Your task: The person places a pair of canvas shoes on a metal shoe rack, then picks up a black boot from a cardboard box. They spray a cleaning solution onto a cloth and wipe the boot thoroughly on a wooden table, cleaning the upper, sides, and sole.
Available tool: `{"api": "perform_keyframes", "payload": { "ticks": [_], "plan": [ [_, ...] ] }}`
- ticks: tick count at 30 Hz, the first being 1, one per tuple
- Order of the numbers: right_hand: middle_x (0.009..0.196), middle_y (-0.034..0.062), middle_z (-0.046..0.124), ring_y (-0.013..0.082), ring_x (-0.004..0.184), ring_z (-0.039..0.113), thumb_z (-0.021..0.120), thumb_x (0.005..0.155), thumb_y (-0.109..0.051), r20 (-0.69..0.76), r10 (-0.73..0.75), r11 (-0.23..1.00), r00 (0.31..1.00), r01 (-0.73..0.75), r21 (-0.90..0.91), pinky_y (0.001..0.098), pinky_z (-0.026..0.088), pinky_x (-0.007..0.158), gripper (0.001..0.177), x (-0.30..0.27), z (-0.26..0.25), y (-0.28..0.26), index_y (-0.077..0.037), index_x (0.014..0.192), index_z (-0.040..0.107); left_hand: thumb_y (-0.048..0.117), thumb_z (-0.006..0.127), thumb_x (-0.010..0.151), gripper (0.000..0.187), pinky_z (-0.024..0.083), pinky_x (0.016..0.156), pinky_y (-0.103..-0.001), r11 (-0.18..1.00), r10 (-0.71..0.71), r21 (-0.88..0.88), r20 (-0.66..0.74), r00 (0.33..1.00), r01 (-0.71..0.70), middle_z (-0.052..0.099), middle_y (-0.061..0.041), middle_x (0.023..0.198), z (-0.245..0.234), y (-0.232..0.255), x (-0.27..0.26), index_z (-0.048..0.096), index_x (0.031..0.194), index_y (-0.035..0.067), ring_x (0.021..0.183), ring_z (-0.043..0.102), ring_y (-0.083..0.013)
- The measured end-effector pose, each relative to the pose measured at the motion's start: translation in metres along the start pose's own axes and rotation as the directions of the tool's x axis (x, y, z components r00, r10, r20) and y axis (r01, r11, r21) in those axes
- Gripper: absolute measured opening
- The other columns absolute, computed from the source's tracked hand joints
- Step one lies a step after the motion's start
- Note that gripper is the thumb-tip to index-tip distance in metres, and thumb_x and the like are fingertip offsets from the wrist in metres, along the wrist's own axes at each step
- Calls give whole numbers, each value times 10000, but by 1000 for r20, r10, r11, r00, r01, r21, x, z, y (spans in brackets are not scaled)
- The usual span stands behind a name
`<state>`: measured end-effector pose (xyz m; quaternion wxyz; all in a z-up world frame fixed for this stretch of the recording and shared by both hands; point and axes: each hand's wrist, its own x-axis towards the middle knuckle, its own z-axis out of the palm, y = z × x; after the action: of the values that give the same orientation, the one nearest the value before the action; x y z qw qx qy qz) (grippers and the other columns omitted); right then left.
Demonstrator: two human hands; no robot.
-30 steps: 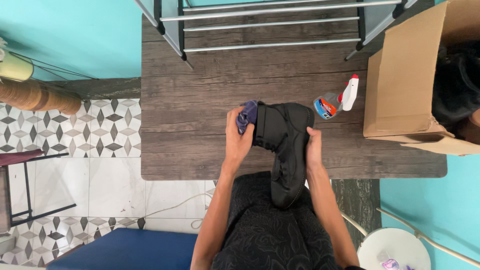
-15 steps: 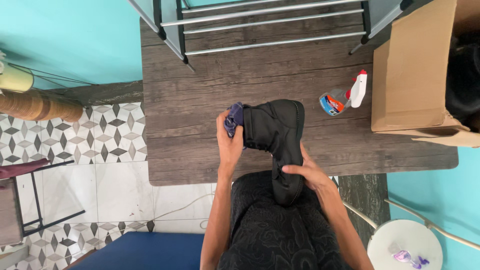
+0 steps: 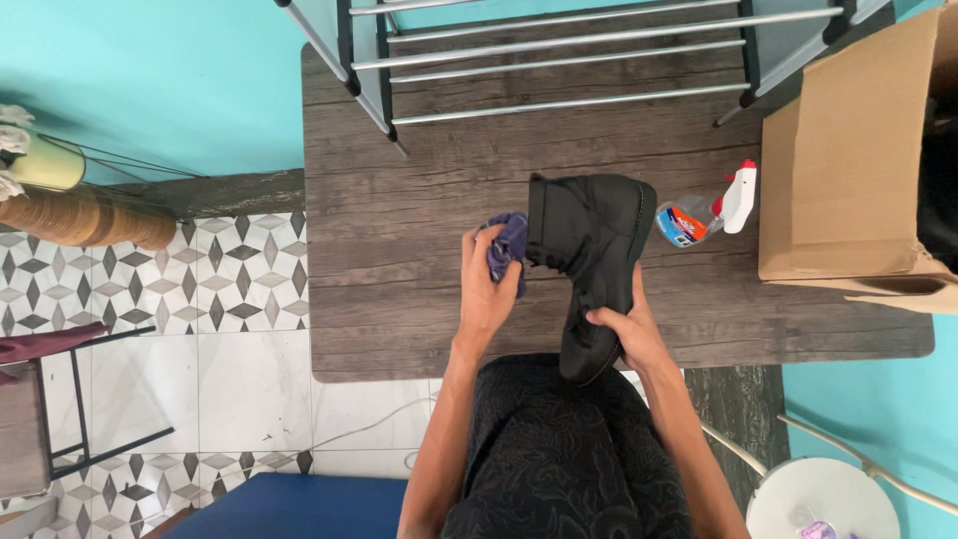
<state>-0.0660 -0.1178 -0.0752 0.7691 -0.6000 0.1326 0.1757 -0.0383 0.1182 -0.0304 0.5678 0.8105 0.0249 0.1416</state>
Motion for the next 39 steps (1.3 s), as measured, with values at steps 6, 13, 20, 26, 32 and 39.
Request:
{"api": "perform_keyframes", "payload": {
  "ticks": [6, 13, 20, 26, 32, 39],
  "plan": [
    [1445, 95, 536, 169, 1240, 581, 650, 663, 163, 34, -16, 998, 999, 18, -66, 288, 491, 1002, 1157, -17, -2, 22, -119, 1663, 140, -28, 663, 844, 467, 503, 990, -462, 999, -27, -21, -41, 999, 27, 514, -200, 1257, -1, -10, 20, 562, 1291, 63, 1156, 591, -389],
    [1233, 133, 594, 194, 959, 620, 598, 691, 139, -32, 9, 999, 999, -7, 48, 308, 546, 815, 1142, 13, -1, 7, -160, 1680, 114, -14, 671, 842, 474, 496, 1007, -462, 1000, -17, -10, 13, 1000, 17, 511, -202, 1280, 4, -10, -1, 554, 1296, 63, 1172, 581, -400],
    [1360, 135, 581, 208, 1074, 632, 620, 657, 147, -22, 102, 995, 995, -102, -17, 316, 536, 888, 1148, -17, 0, 16, -151, 1652, 131, 2, 693, 853, 450, 508, 969, -470, 999, -24, 35, -91, 996, 27, 512, -201, 1252, 4, -15, 25, 583, 1282, 81, 1143, 585, -398],
    [1382, 138, 567, 198, 1098, 617, 615, 660, 137, -30, 100, 995, 995, -99, 27, 307, 523, 906, 1136, -9, 6, 18, -149, 1666, 170, -13, 693, 833, 457, 501, 986, -480, 993, 63, 109, -71, 995, -55, 510, -208, 1257, -1, -8, 10, 593, 1268, 84, 1165, 576, -412],
    [1293, 131, 583, 181, 984, 621, 603, 660, 135, -19, 60, 998, 998, -60, -5, 296, 538, 840, 1164, 8, 1, -6, -177, 1671, 118, 7, 710, 851, 420, 516, 946, -464, 997, -9, 79, -7, 1000, 9, 499, -212, 1255, 2, -6, 0, 603, 1248, 90, 1134, 588, -395],
    [1196, 137, 628, 188, 872, 635, 612, 654, 129, 16, 94, 994, 995, -92, -65, 311, 545, 760, 1150, -26, -6, 5, -158, 1667, 149, 0, 713, 857, 413, 512, 935, -459, 996, 1, 94, -65, 998, 5, 524, -203, 1254, 5, -10, 35, 617, 1247, 95, 1128, 591, -397]
  ]
}}
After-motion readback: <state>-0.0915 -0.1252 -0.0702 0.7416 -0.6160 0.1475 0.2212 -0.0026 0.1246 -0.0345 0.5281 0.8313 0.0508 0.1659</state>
